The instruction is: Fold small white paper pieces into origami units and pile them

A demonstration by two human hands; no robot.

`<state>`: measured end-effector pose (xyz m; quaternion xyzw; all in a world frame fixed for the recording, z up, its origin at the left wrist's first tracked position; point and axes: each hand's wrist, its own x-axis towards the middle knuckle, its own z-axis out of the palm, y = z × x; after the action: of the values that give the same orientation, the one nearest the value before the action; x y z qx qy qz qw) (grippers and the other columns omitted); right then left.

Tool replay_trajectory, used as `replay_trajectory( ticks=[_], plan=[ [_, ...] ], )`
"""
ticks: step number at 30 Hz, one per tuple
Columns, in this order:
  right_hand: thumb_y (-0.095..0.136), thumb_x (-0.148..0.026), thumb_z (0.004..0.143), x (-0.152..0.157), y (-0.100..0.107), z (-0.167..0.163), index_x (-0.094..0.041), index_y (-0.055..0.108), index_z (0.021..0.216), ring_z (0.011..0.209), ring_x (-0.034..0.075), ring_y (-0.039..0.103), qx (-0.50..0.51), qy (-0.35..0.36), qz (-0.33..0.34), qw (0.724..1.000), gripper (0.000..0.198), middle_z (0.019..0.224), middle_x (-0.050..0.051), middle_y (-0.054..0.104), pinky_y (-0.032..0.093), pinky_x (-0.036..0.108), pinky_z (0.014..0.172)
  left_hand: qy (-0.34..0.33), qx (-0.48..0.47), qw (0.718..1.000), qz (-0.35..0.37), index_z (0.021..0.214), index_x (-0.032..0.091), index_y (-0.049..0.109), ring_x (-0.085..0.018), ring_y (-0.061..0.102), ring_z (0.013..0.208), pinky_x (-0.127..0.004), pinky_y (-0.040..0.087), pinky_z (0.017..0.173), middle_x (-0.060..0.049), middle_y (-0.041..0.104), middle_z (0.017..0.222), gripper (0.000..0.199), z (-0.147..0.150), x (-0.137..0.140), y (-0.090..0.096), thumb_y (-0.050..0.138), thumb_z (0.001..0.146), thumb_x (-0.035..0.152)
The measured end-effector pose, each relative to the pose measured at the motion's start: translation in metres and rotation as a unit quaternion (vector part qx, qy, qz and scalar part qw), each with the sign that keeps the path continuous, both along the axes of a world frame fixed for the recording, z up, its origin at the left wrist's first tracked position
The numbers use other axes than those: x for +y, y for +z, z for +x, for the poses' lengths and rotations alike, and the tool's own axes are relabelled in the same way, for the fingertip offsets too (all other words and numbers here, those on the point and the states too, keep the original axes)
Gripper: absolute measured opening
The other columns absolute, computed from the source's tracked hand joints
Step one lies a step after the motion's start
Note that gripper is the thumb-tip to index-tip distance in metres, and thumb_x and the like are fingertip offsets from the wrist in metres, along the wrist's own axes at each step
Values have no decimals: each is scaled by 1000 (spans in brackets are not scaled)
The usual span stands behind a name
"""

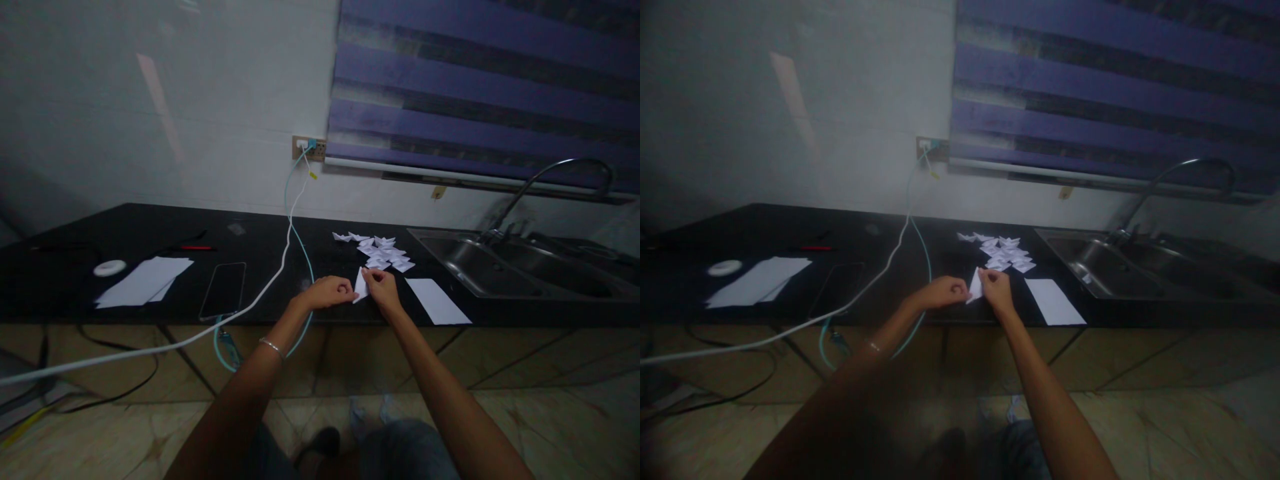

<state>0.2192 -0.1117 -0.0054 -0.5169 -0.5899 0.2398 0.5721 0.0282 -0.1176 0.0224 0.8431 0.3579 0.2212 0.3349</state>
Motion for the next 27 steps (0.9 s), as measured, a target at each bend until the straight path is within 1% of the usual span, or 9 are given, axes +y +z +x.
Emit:
replay_trajectory(
  ticks=[3, 7, 9, 11, 13, 15, 18, 21, 27],
  plan=[
    [59, -50, 74, 0, 1, -1, -15, 58, 55, 50, 12, 41, -11, -17, -1, 1000, 40, 51, -1, 51, 30, 25, 49, 3, 9, 1000, 13, 81, 18, 62, -10, 48, 60, -20, 32, 56, 3, 57, 67, 46, 0, -1, 0, 58, 72, 62],
    [59, -47, 74, -3, 4, -2, -14, 58, 54, 51, 13, 43, -23, -45, -16, 999, 38, 51, 0, 52, 31, 25, 49, 14, 13, 999, 30, 87, 19, 58, -9, 47, 57, -20, 29, 53, 4, 56, 66, 48, 0, -3, 0, 63, 69, 63],
    [59, -45, 74, -3, 5, -3, -14, 59, 55, 52, 13, 45, -27, -53, -20, 998, 37, 52, 1, 53, 32, 25, 50, 12, -1, 1000, 20, 89, 19, 57, -10, 48, 57, -20, 30, 54, 4, 56, 66, 47, 0, -3, -1, 57, 74, 64],
    [58, -45, 74, -3, 5, -2, -14, 60, 55, 52, 13, 45, -28, -53, -23, 998, 36, 53, 1, 54, 33, 25, 51, 5, -17, 1000, 6, 86, 18, 58, -10, 48, 57, -21, 32, 54, 3, 56, 65, 49, 1, 0, -2, 42, 83, 64],
    [59, -45, 74, -2, 3, -1, -14, 60, 56, 51, 13, 45, -28, -51, -26, 998, 36, 52, 0, 53, 33, 25, 51, -1, -23, 1000, 0, 81, 16, 59, -10, 48, 57, -21, 32, 54, 1, 55, 63, 52, 1, 2, -4, 32, 88, 60],
    [58, -46, 74, -1, 2, 0, -14, 60, 55, 51, 13, 45, -30, -48, -19, 998, 37, 51, 0, 52, 32, 25, 51, -5, -26, 1000, 0, 78, 14, 60, -10, 48, 58, -21, 32, 54, 1, 55, 64, 52, 1, 5, -6, 35, 88, 59],
    [58, -47, 75, 0, 0, 0, -14, 61, 57, 51, 13, 45, -32, -44, -10, 998, 38, 52, 0, 54, 33, 25, 51, -16, -36, 999, -8, 82, 13, 64, -10, 48, 60, -21, 32, 53, 0, 58, 68, 48, 1, 6, -7, 46, 83, 57],
    [59, -48, 74, 1, -1, -1, -14, 63, 58, 52, 14, 47, -29, -48, -13, 998, 38, 53, 1, 56, 35, 26, 52, -19, -38, 999, -22, 83, 13, 64, -10, 47, 59, -20, 31, 52, 0, 58, 68, 46, 1, 5, -7, 49, 81, 56],
    [59, -47, 74, 0, 1, -2, -13, 63, 58, 53, 15, 48, -36, -61, -12, 997, 37, 53, 2, 57, 35, 26, 52, -5, -10, 1000, 17, 81, 15, 58, -9, 47, 57, -20, 29, 51, 2, 56, 66, 40, 1, 1, -4, 54, 78, 55]
  ],
)
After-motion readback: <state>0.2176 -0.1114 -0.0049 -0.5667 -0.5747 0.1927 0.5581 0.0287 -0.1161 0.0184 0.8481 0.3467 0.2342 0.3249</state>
